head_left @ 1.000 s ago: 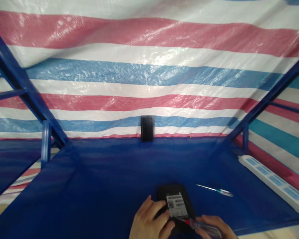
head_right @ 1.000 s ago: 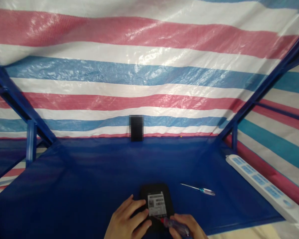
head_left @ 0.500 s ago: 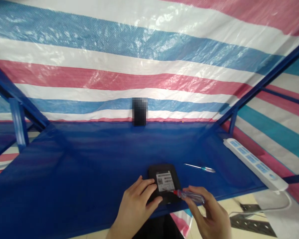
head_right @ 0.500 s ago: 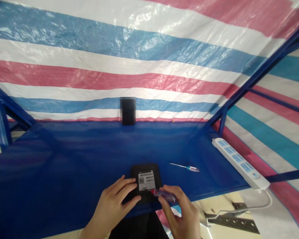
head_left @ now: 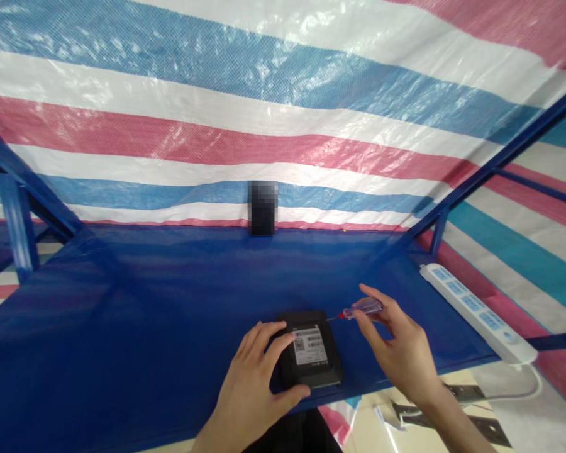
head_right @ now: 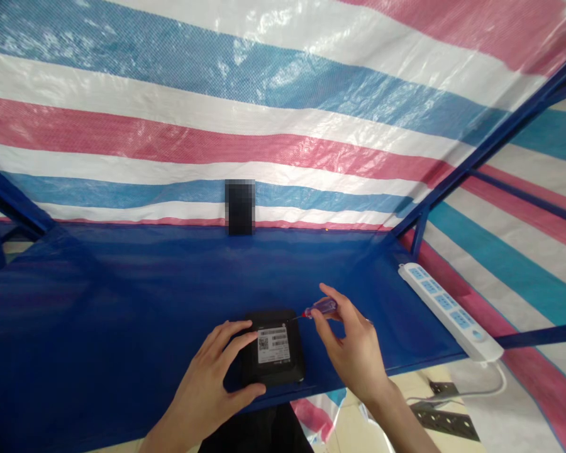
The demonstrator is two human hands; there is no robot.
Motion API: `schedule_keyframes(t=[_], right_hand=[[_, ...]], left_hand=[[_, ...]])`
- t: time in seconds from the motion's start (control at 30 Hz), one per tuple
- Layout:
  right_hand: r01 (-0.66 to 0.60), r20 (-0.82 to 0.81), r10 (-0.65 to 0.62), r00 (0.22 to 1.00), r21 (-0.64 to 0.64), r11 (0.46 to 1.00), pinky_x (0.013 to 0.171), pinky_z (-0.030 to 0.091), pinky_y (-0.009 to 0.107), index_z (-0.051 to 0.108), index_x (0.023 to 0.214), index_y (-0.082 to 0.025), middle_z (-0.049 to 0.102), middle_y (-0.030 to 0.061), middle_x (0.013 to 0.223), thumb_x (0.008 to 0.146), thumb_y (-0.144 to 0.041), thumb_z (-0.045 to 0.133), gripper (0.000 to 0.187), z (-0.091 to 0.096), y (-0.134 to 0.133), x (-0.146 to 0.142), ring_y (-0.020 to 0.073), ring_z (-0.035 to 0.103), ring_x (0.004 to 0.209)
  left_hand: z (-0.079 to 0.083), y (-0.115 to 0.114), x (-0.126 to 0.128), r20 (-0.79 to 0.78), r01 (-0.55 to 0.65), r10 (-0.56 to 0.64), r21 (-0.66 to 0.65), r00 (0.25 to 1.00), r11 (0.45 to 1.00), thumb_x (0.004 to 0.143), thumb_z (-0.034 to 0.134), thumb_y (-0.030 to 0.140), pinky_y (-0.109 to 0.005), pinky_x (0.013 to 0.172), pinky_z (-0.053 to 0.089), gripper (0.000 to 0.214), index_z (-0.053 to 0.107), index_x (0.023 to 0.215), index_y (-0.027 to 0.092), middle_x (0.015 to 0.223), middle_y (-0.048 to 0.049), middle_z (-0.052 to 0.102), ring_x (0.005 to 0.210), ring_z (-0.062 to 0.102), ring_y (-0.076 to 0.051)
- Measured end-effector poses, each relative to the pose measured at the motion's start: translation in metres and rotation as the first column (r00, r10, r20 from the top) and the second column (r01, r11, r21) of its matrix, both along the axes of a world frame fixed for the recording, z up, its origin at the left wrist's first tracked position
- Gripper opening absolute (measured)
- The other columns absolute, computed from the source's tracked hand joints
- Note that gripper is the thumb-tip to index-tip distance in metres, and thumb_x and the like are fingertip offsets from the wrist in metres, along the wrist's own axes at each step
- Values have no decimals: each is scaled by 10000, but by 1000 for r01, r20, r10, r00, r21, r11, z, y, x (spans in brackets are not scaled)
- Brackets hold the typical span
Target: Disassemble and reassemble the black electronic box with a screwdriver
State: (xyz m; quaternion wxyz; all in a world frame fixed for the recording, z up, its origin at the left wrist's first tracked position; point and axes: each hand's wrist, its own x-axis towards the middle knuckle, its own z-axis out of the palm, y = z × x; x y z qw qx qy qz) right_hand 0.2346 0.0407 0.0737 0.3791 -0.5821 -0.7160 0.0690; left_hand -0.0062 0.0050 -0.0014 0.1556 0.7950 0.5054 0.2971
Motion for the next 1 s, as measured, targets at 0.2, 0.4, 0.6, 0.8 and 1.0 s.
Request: schedule_keyframes(t=[0.2, 0.4, 0.6, 0.8, 1.0], right_hand=[[-62, 6, 62, 998, -34, 997, 535, 599, 212, 605, 1212, -199, 769, 49, 918, 907, -342, 605, 337, -3, 4, -8, 166, 758, 716], [-41, 47, 43, 998, -41, 998, 504, 587, 213, 601, 1220, -207, 766, 22, 851, 906, -345, 607, 343, 2, 9, -5, 163, 750, 701], [-89, 63, 91, 994, -32, 996, 510, 587, 206, 600, 1218, -207, 764, 18, 856, 913, -325, 599, 327, 3, 9, -9, 148, 742, 685], [-95, 72, 97, 993, -29, 995, 533, 596, 212, 599, 1220, -205, 761, 24, 866, 913, -312, 599, 325, 1, 9, -12, 146, 739, 673], [-106, 72, 108, 992, -32, 994, 628, 621, 233, 600, 1211, -203, 754, 24, 863, 919, -311, 593, 311, -1, 10, -11, 142, 734, 666]], left_hand=[[-2, 1, 0, -28, -13, 9, -161, 1000, 987, 713, 769, 310, -625, 1072, 437, 672, 533, 1337, 229, 1499, -98, 490, 1390, 413, -407], [-3, 2, -1, -30, -9, 3, -174, 1000, 985, 732, 759, 330, -621, 1077, 433, 651, 542, 1339, 234, 1506, -87, 485, 1392, 408, -409], [-3, 1, 0, -18, -19, 16, -171, 1000, 985, 729, 764, 313, -596, 1078, 444, 635, 557, 1326, 249, 1486, -70, 512, 1380, 431, -398], [-2, 1, -1, -29, -9, 4, -165, 1000, 986, 746, 755, 314, -612, 1060, 456, 610, 563, 1319, 232, 1481, -83, 517, 1371, 440, -407], [-2, 2, -1, -32, -3, -2, -142, 999, 990, 761, 743, 301, -606, 1062, 455, 586, 561, 1313, 234, 1484, -88, 513, 1369, 449, -394]])
